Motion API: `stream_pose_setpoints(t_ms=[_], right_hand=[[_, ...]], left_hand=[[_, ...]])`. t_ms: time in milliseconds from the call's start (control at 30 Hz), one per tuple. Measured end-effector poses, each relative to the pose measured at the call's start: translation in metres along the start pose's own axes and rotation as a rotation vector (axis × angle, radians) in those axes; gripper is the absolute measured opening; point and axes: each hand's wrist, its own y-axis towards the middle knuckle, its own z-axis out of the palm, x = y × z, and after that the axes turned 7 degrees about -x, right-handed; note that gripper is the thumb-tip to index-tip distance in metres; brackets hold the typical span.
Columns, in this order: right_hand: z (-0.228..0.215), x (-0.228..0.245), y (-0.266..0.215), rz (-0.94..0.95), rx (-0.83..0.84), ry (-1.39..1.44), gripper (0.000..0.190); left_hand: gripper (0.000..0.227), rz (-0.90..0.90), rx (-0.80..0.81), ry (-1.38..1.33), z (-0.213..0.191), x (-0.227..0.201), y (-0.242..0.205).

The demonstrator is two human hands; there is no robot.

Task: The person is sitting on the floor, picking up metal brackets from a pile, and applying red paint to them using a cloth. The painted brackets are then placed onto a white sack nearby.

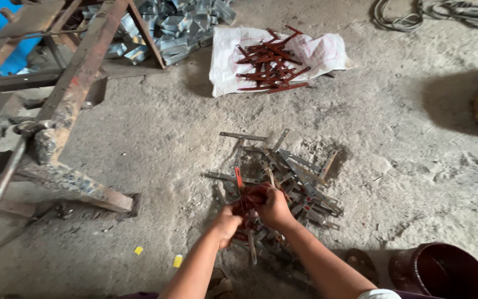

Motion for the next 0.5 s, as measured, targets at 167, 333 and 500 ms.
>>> stream_pose_setpoints(t_ms=[167,333,500], right_hand=[[0.013,-0.012,-0.025,0.261,0.255,0.325,0.033],[0.006,0.002,-0.021,0.184,0.206,0.224,0.031],[-0.009,0.020,-0.017,0.108,0.391,0.118,0.025]], left_hand=[[0.044,-0.121,-0.078,-0.445,-0.021,0.000,0.030],[0.041,-0.118,-0.028,-0.431,-0.015,0.006,0.035],[0.038,-0.083,-0.087,-0.493,-0.022,-0.010,0.030]])
